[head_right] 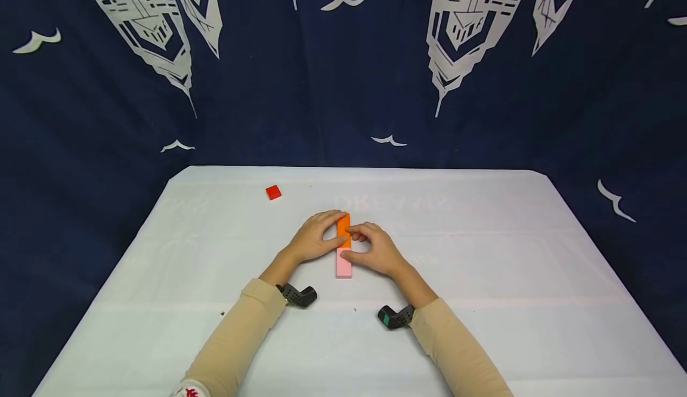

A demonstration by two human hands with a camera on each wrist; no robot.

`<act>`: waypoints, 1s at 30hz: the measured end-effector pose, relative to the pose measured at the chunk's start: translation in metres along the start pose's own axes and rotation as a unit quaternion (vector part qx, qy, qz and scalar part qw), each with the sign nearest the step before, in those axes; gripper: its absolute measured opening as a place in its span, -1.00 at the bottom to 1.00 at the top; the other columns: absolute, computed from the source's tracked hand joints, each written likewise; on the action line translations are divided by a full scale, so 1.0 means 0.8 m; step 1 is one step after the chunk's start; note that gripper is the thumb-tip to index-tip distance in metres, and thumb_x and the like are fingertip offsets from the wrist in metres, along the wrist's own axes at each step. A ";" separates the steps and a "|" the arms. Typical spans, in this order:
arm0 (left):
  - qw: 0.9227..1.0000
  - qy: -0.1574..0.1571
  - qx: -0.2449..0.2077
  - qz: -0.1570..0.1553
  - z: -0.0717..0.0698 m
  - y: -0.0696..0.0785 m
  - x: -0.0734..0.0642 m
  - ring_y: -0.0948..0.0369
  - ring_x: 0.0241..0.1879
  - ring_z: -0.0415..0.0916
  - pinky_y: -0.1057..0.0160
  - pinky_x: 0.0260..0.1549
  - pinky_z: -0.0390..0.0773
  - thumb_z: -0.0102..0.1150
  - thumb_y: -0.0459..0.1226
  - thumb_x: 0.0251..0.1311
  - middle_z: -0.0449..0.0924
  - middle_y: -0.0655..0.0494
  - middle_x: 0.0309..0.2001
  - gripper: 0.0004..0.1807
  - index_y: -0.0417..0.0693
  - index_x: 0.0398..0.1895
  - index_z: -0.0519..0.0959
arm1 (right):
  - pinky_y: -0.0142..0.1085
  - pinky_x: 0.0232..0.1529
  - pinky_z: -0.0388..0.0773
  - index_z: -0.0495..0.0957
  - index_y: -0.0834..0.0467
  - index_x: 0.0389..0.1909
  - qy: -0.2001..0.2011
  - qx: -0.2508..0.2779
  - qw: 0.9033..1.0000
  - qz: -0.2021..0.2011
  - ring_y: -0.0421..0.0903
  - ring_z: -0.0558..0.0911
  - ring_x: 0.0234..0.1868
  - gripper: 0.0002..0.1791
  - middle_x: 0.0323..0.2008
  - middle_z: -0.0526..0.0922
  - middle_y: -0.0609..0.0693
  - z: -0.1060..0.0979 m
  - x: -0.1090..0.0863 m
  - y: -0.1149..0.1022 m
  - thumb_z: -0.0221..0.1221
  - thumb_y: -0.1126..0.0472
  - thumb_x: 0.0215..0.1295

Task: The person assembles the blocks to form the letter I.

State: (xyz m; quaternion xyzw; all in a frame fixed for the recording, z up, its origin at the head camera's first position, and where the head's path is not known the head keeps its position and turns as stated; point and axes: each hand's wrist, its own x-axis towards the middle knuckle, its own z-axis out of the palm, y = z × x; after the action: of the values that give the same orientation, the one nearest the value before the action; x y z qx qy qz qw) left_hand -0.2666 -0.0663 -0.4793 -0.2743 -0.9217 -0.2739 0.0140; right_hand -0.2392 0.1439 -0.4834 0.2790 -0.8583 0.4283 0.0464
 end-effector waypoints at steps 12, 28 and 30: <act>0.999 -0.014 -0.052 -0.006 -0.010 0.002 -0.001 0.03 0.39 0.18 0.01 0.38 0.12 0.17 0.01 0.26 0.30 -0.01 0.39 -0.29 -0.06 0.42 0.30 | -0.17 -0.04 0.51 0.58 0.23 0.09 -0.007 -0.002 1.000 0.007 -0.08 0.52 -0.16 -0.41 -0.21 0.60 -0.03 -0.002 -0.001 -0.002 0.47 0.12 0.00; 0.987 0.081 -0.112 -0.086 -0.055 -0.042 -0.006 0.02 0.34 0.26 0.02 0.34 0.20 0.17 -0.05 0.30 0.39 -0.03 0.32 -0.39 -0.08 0.36 0.39 | -0.19 -0.03 0.50 0.60 0.21 0.08 -0.006 -0.001 1.000 0.013 -0.09 0.52 -0.16 -0.42 -0.23 0.58 -0.08 0.000 -0.002 -0.002 0.48 0.11 0.00; 0.985 0.097 -0.108 -0.089 -0.061 -0.049 -0.005 0.02 0.34 0.26 0.02 0.34 0.21 0.16 -0.08 0.31 0.40 -0.05 0.31 -0.41 -0.10 0.35 0.41 | -0.20 -0.03 0.50 0.60 0.21 0.08 -0.005 0.002 1.000 0.014 -0.09 0.51 -0.16 -0.42 -0.23 0.58 -0.08 0.000 -0.002 -0.001 0.48 0.11 0.00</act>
State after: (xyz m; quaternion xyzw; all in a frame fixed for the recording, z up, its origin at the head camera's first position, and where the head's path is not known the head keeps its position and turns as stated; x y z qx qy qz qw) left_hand -0.2889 -0.1205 -0.4582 -0.1635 -0.9014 -0.3979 0.0495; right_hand -0.2373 0.1444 -0.4834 0.2697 -0.8615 0.4287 0.0355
